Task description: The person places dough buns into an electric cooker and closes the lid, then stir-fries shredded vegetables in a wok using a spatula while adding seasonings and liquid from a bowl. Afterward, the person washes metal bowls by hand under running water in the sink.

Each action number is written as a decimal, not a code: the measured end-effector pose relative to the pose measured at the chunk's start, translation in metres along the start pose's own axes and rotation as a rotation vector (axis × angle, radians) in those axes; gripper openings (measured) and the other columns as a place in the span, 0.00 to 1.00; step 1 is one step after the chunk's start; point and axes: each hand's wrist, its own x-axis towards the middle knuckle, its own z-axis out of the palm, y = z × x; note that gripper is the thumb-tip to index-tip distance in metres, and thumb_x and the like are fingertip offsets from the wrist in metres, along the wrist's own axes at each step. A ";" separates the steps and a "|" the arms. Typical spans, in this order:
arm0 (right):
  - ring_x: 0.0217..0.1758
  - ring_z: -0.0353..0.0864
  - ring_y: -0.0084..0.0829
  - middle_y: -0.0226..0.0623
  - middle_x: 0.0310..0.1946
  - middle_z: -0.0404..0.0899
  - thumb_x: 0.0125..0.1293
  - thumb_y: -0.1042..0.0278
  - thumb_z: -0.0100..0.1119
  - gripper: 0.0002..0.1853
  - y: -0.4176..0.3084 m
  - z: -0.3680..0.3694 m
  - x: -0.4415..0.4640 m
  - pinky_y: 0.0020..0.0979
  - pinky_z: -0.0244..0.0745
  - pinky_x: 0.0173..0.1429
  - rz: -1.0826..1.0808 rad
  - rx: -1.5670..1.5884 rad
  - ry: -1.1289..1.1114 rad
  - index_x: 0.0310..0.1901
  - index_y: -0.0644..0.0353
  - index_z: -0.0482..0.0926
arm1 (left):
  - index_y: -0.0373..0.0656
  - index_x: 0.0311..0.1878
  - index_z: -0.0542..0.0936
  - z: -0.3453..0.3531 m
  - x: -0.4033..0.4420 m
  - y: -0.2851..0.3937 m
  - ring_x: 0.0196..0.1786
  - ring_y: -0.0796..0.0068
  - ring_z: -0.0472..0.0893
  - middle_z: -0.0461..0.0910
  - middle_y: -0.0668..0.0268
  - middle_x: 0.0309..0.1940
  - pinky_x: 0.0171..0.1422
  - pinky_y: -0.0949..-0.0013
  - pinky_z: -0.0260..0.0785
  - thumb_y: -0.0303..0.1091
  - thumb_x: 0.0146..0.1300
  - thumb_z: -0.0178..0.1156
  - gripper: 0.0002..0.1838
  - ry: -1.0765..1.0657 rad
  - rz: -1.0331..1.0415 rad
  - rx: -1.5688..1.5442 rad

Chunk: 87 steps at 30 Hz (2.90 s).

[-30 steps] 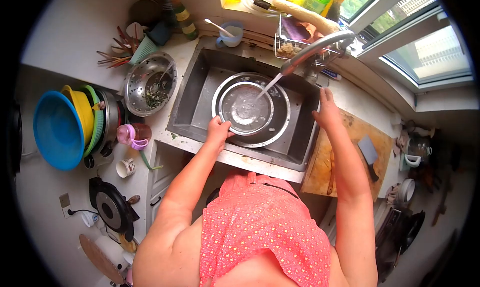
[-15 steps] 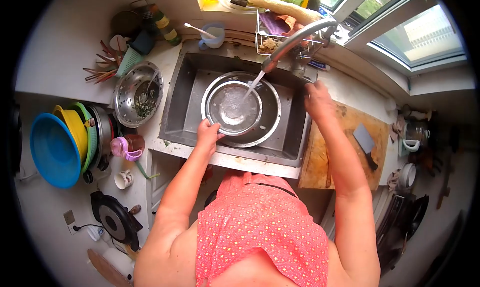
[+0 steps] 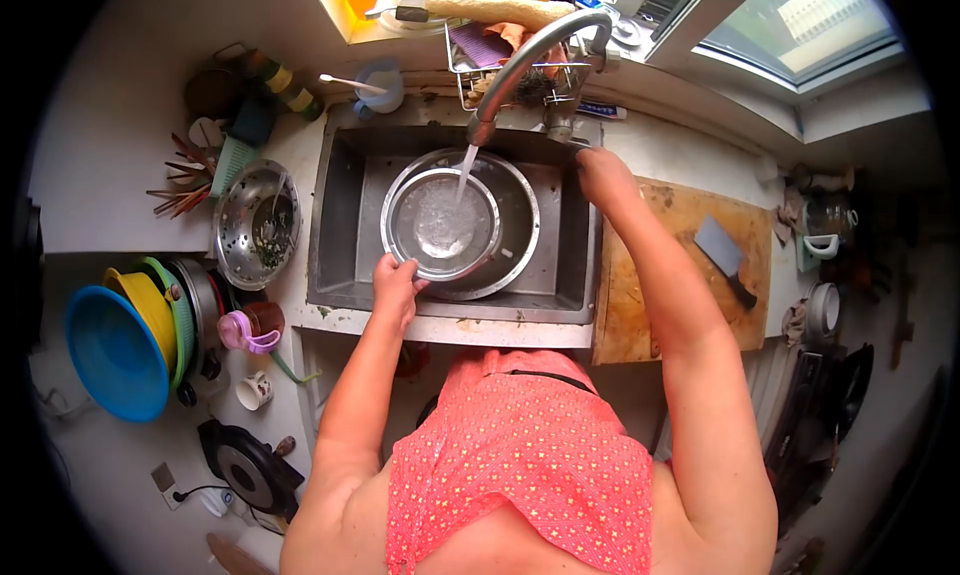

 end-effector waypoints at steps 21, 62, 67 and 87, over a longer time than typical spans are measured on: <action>0.36 0.78 0.46 0.46 0.30 0.78 0.56 0.70 0.59 0.08 0.077 -0.043 -0.355 0.39 0.72 0.40 0.137 0.564 0.069 0.37 0.61 0.80 | 0.40 0.34 0.71 0.112 -0.124 0.015 0.28 0.80 0.78 0.76 0.68 0.28 0.31 0.74 0.76 0.23 0.59 0.52 0.02 -0.372 0.147 0.377; 0.47 0.81 0.41 0.45 0.42 0.81 0.59 0.65 0.56 0.15 0.100 0.050 -0.740 0.35 0.75 0.53 1.664 0.713 0.631 0.46 0.62 0.79 | 0.32 0.34 0.75 0.893 -0.513 -0.264 0.27 0.69 0.81 0.78 0.57 0.33 0.25 0.71 0.78 0.27 0.55 0.57 0.07 -1.527 0.687 1.065; 0.46 0.81 0.42 0.46 0.41 0.81 0.59 0.64 0.55 0.16 0.128 0.033 -0.759 0.36 0.74 0.53 1.638 0.812 0.582 0.46 0.62 0.79 | 0.34 0.31 0.75 0.911 -0.527 -0.278 0.29 0.68 0.82 0.78 0.57 0.28 0.25 0.69 0.76 0.29 0.54 0.57 0.07 -1.492 0.928 1.060; 0.39 0.78 0.33 0.41 0.48 0.73 0.56 0.76 0.60 0.26 0.329 -0.224 -0.851 0.31 0.75 0.44 1.108 0.276 1.218 0.58 0.61 0.68 | 0.40 0.33 0.69 0.851 -0.578 -0.279 0.36 0.43 0.75 0.75 0.51 0.30 0.39 0.50 0.68 0.31 0.57 0.56 0.07 -1.241 2.056 0.698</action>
